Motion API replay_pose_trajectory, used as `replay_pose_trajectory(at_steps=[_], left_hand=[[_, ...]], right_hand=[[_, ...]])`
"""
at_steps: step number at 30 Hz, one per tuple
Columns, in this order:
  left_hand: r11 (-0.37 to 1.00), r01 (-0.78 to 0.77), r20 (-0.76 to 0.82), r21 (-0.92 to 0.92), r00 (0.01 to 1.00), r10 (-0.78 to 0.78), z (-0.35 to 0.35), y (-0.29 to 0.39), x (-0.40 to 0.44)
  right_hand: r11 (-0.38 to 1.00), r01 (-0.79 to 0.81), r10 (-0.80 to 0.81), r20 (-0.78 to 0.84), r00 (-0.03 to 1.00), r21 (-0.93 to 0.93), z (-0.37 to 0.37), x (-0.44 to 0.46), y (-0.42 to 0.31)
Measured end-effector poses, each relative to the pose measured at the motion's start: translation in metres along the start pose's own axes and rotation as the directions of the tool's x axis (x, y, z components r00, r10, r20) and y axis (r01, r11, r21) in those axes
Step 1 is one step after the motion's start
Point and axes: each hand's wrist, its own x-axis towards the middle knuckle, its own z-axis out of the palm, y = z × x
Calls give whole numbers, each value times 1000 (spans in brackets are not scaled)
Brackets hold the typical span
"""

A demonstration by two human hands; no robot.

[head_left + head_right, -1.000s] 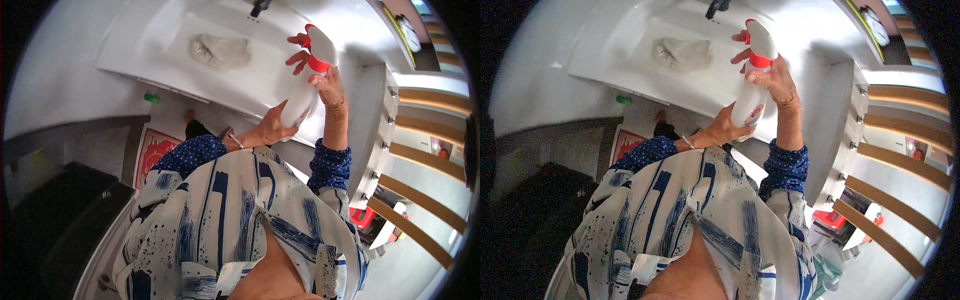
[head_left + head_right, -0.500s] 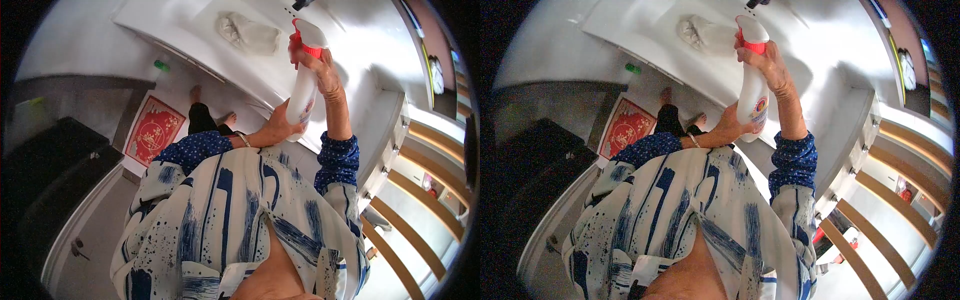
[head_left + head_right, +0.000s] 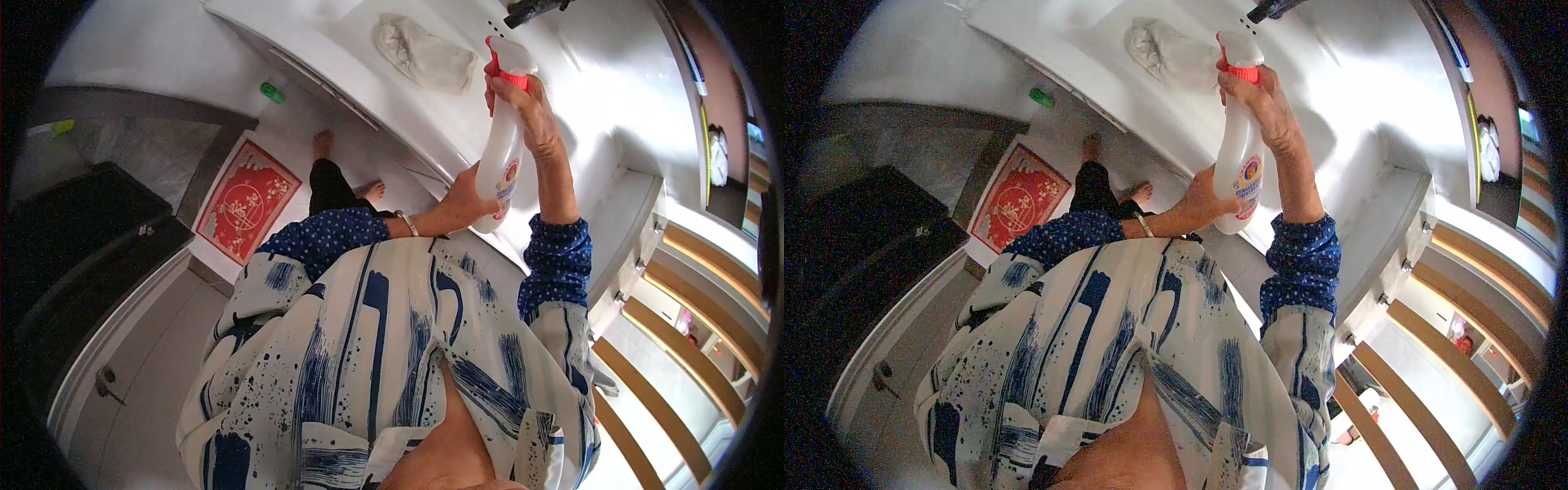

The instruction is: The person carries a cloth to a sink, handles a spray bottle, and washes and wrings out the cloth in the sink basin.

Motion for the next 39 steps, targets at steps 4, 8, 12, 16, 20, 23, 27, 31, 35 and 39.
replay_pose_trajectory(at_steps=[4, 8, 12, 16, 20, 23, 27, 31, 35, 39], left_hand=[[1000, -16, 5, -18, 1000, 16, -2, -1, 1], [998, 19, 11, -58, 1000, -18, -1, -5, 4], [993, 55, 36, -103, 998, -51, -3, 3, 4], [984, 54, 41, -169, 998, -48, -1, 2, 0], [981, 73, 8, -178, 997, -73, 3, -2, 3], [985, 54, -22, -165, 998, -58, 2, -8, 6], [987, 83, -45, -136, 995, -90, 2, -6, 8], [987, 17, -99, -157, 995, -32, -1, -6, 7], [987, 69, -73, -144, 994, -81, -2, -6, 9], [959, 98, -16, -267, 994, -106, -1, -19, 10]], right_hand=[[950, 106, -124, -40, 992, -293, -3, 2, 19], [962, 190, -192, 9, 981, -197, -8, 6, 30], [985, -50, 38, 73, 997, 165, -3, 11, 9], [978, -92, 90, 20, 996, 185, 12, 12, -7], [982, -111, 102, 65, 993, 155, 13, 20, -11], [981, -144, 136, 69, 988, 130, 16, 24, -10], [973, -191, 182, 73, 981, 132, 14, 29, 3], [1000, 21, -21, 10, 1000, 19, 12, 33, 24], [976, 183, -177, 54, 983, -118, 6, 37, 31], [991, 106, -100, 78, 992, -81, 11, 37, 26]])
